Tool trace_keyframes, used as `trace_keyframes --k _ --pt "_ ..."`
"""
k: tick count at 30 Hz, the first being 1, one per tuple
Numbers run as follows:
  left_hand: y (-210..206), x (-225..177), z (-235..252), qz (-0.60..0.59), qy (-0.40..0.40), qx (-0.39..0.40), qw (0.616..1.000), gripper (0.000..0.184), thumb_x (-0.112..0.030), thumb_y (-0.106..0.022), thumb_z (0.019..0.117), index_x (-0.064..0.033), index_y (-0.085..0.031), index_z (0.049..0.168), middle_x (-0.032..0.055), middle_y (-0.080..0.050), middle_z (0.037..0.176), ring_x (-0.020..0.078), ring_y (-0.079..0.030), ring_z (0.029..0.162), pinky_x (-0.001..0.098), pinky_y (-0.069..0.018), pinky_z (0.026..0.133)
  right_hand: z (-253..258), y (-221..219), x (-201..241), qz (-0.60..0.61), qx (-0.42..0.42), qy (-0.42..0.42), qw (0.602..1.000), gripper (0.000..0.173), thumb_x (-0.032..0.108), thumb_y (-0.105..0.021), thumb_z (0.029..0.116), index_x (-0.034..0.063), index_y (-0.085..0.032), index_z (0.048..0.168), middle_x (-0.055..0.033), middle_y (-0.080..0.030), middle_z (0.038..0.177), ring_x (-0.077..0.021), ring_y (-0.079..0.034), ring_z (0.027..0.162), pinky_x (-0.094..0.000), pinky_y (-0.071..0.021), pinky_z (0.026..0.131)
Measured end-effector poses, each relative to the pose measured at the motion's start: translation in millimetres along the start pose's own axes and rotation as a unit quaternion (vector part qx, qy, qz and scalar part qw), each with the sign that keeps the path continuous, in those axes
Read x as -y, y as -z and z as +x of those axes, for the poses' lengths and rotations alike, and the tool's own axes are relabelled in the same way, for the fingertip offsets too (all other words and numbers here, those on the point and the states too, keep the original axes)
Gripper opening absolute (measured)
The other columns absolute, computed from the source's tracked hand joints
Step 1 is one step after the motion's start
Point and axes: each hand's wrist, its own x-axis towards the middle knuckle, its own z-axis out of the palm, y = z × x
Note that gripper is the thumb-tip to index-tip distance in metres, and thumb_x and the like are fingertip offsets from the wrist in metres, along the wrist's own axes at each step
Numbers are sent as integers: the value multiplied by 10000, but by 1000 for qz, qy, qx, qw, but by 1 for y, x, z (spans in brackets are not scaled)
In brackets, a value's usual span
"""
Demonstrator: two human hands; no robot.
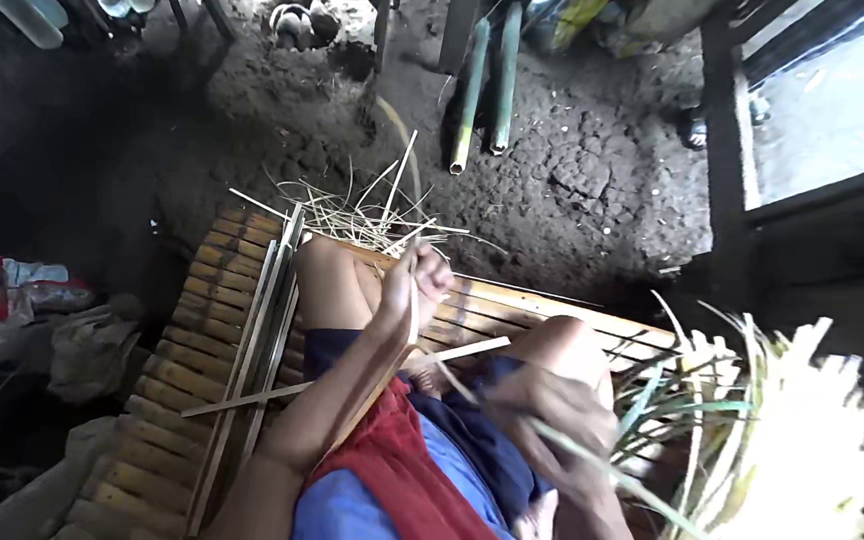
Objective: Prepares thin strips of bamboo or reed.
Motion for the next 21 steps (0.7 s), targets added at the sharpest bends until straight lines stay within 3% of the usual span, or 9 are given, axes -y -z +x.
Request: trace_keyframes --k 2,3,5,8,10,12,14,18,21 --pt "4 -17 15 -16 -37 -107 993 422 -340 -206 1132 -198 -478 842 -100 -434 536 47 -473 480 194 -459 554 -8 14 19 77 42 20 996 379 383 -486 1082 117 -637 858 -7 -646 765 -72 -644 758 -186 -525 713" --pt "5 -19 14 6 -46 -103 994 406 -351 -209 1132 -202 -482 870 -97 -449 556 51 -490 503 199 -468 572 -9 18 19 86 40 22 995 379 391 -484 1084 117 -638 871 -1 -647 775 -62 -646 767 -179 -526 720" --pt "12 -10 -10 119 -12 56 991 399 -402 -180 1122 -226 -512 990 -101 -565 679 37 -589 659 210 -520 705 -7 24 5 31 -15 -18 999 358 388 -515 1075 114 -651 890 24 -665 799 0 -646 783 -151 -530 728" --pt "1 6 -58 199 134 197 951 531 -379 -161 1117 -186 -556 818 -67 -598 689 42 -600 663 213 -520 658 0 33 -15 -82 -159 -129 975 369 353 -604 1032 27 -674 875 21 -665 752 51 -620 712 -153 -524 659" --pt "-4 10 -74 191 150 165 956 506 -314 -190 1126 -171 -510 761 -68 -543 649 31 -546 608 188 -478 613 5 22 -11 -42 -150 -160 975 276 349 -598 1035 105 -684 939 102 -665 787 85 -610 726 -140 -527 661" --pt "-5 17 -74 166 101 92 977 499 -386 -207 1125 -201 -478 748 -84 -473 586 13 -489 529 159 -445 540 8 -6 -3 16 -66 -141 988 250 355 -623 1024 116 -693 1014 68 -712 881 49 -653 800 -161 -563 729" --pt "-1 18 -68 129 57 41 989 518 -434 -227 1117 -225 -484 718 -98 -444 543 13 -474 490 161 -442 530 3 -29 3 38 -30 -108 993 325 325 -656 1001 12 -710 930 -56 -713 814 -23 -666 762 -173 -545 722" --pt "13 -2 -44 93 -14 -110 990 468 -431 -231 1123 -238 -469 769 -113 -431 565 30 -468 517 191 -458 590 -9 -6 22 122 51 -69 989 349 370 -561 1059 79 -621 875 -7 -634 759 4 -613 725 -122 -493 680" --pt "15 1 -58 187 65 38 980 465 -483 -178 1109 -238 -522 914 -108 -536 663 14 -560 629 185 -496 646 -1 -7 5 13 -7 -99 995 375 347 -593 1039 24 -678 869 -55 -686 772 -9 -640 729 -146 -521 688"
